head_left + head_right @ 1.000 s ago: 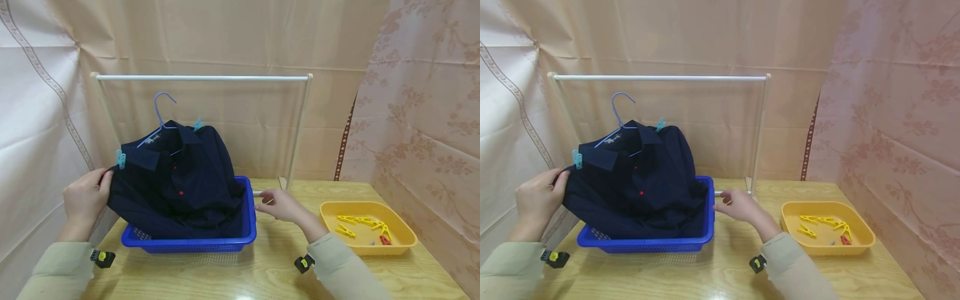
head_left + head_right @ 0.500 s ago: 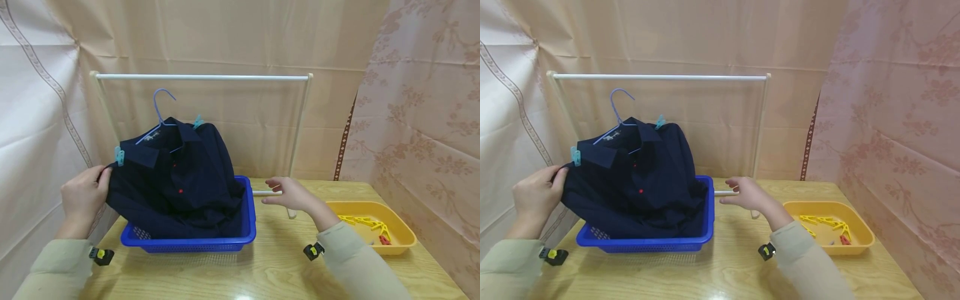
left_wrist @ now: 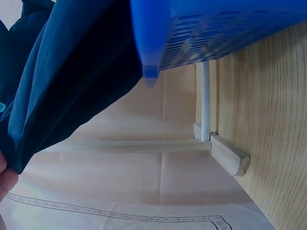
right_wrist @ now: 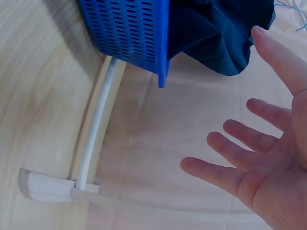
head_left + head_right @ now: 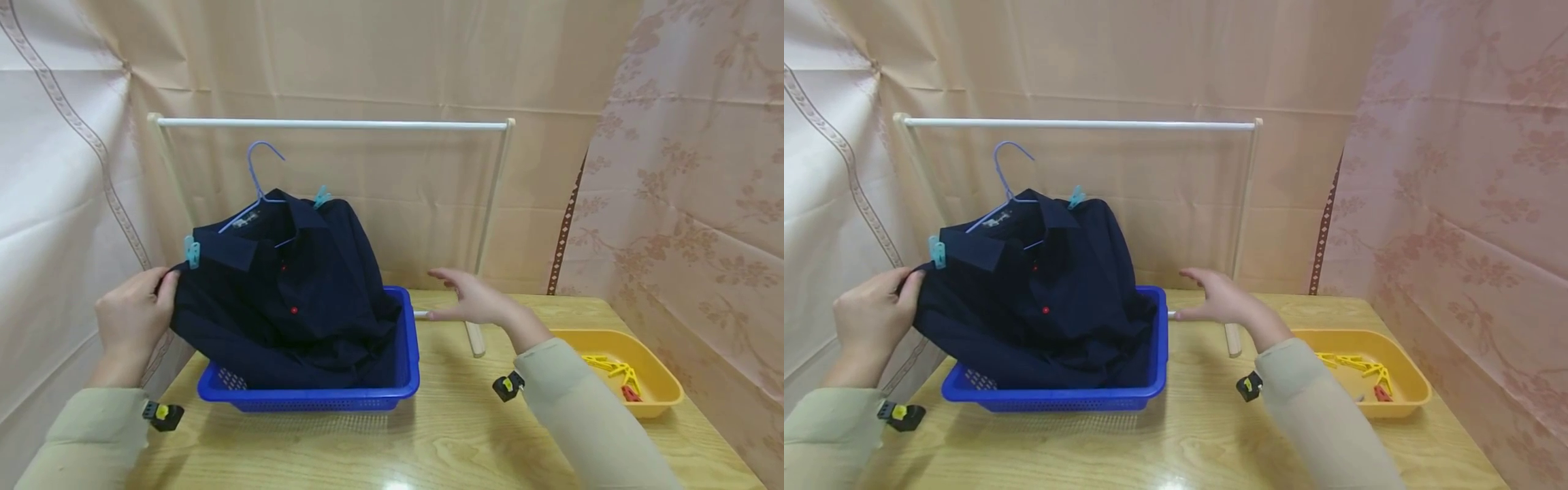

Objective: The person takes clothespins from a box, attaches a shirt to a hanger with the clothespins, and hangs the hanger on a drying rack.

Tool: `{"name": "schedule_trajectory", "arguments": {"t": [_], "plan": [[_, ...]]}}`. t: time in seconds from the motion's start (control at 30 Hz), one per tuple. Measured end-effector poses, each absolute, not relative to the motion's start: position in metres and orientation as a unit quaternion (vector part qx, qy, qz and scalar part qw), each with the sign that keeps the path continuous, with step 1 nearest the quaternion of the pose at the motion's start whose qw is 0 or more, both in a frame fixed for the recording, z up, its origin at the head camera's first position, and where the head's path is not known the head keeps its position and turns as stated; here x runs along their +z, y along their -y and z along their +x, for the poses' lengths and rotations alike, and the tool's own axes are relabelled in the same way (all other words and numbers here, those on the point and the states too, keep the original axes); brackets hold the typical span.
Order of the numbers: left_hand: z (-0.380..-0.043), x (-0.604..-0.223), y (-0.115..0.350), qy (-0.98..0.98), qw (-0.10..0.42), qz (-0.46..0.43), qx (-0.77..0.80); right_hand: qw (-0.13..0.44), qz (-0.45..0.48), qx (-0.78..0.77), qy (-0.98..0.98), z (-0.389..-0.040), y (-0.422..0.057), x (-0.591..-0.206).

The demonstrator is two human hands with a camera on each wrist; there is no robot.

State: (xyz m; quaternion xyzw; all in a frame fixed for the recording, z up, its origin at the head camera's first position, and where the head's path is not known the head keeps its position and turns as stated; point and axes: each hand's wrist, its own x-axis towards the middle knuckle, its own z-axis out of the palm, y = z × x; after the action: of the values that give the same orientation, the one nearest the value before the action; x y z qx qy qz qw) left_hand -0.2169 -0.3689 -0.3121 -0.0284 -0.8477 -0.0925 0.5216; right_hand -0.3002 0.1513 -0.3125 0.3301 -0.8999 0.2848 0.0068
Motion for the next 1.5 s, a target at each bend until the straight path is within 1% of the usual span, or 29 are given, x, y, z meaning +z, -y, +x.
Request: {"name": "schedule_trajectory", "arguments": {"t": [0.3,0.6,0.67,0.9,1.1,1.5], "plan": [[-0.216,-0.311,0.372,0.836,0.54,-0.037,-0.089,-0.003,0.338,0.268,0.902,-0.315,-0.124,-0.307],[-0.217,-0.31,0.376,0.842,0.531,-0.028,-0.094,-0.02,0.367,0.248,0.896,-0.316,-0.089,-0.306],[-0.217,-0.31,0.376,0.843,0.529,-0.026,-0.094,-0.028,0.373,0.243,0.895,-0.315,-0.081,-0.306],[-0.218,-0.309,0.377,0.843,0.531,-0.027,-0.088,-0.088,0.371,0.245,0.891,-0.312,-0.058,-0.308],[-0.217,-0.31,0.377,0.843,0.53,-0.032,-0.088,-0.12,0.365,0.227,0.895,-0.312,-0.041,-0.309],[-0.219,-0.313,0.379,0.849,0.52,-0.03,-0.084,-0.142,0.379,0.18,0.897,-0.31,-0.01,-0.305]]}}
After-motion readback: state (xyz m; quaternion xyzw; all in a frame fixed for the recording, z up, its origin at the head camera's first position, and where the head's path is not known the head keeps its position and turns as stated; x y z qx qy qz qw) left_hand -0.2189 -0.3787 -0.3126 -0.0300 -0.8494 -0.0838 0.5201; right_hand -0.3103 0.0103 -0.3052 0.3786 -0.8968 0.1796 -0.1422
